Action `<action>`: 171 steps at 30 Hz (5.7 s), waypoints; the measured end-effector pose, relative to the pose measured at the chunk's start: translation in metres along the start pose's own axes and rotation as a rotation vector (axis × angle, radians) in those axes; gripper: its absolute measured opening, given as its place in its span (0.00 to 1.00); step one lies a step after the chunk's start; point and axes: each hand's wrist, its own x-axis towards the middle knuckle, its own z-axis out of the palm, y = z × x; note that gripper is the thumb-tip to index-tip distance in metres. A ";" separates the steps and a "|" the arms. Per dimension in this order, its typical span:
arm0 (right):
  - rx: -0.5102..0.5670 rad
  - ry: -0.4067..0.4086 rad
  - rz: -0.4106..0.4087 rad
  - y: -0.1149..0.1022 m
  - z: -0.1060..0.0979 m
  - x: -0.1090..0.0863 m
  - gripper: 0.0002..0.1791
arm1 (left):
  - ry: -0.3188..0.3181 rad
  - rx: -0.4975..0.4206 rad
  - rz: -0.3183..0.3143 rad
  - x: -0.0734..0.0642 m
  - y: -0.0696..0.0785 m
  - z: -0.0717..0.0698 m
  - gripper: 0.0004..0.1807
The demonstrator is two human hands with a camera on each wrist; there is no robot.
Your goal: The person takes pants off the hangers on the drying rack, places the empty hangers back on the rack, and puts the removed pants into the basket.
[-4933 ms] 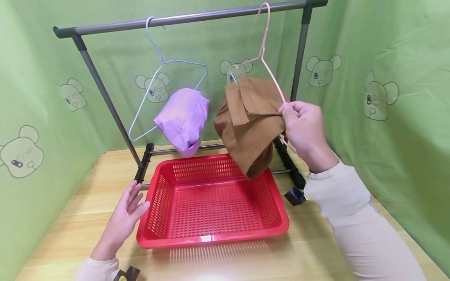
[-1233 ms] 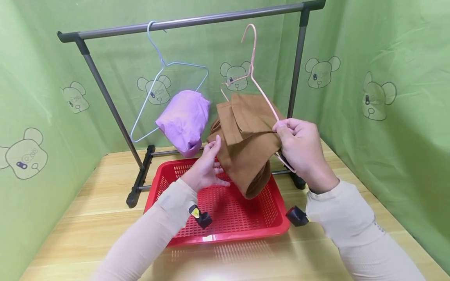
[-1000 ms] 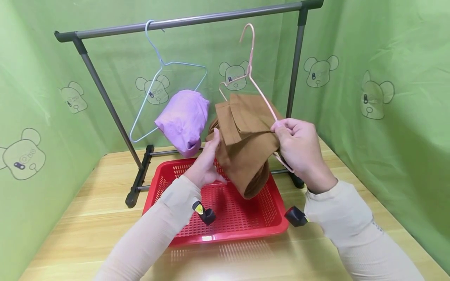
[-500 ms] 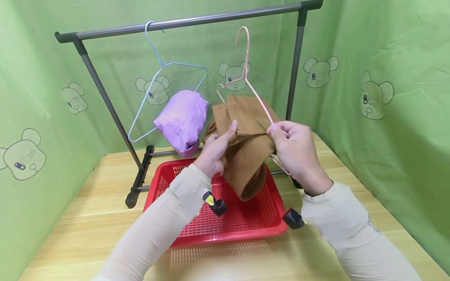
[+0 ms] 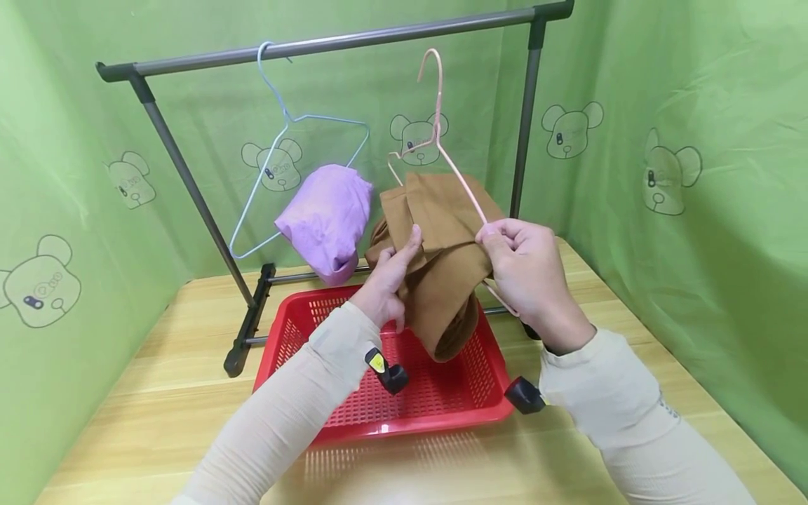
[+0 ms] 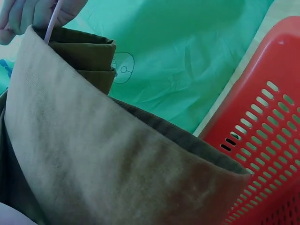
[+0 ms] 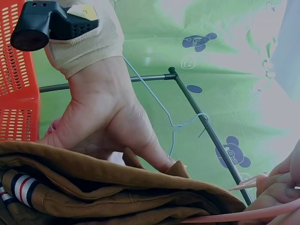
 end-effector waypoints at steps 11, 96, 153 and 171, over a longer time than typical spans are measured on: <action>-0.072 0.005 -0.028 0.000 0.003 -0.002 0.12 | -0.034 -0.083 0.025 0.007 -0.004 -0.003 0.48; 0.055 -0.032 -0.033 -0.001 0.012 -0.002 0.11 | -0.072 -0.310 0.048 0.020 -0.021 0.010 0.54; -0.369 -0.023 -0.084 0.016 0.016 -0.001 0.13 | -0.021 -0.232 0.209 0.038 -0.016 0.002 0.20; -0.425 -0.048 -0.072 0.024 0.021 -0.001 0.13 | -0.076 -0.199 0.180 0.039 -0.012 0.003 0.11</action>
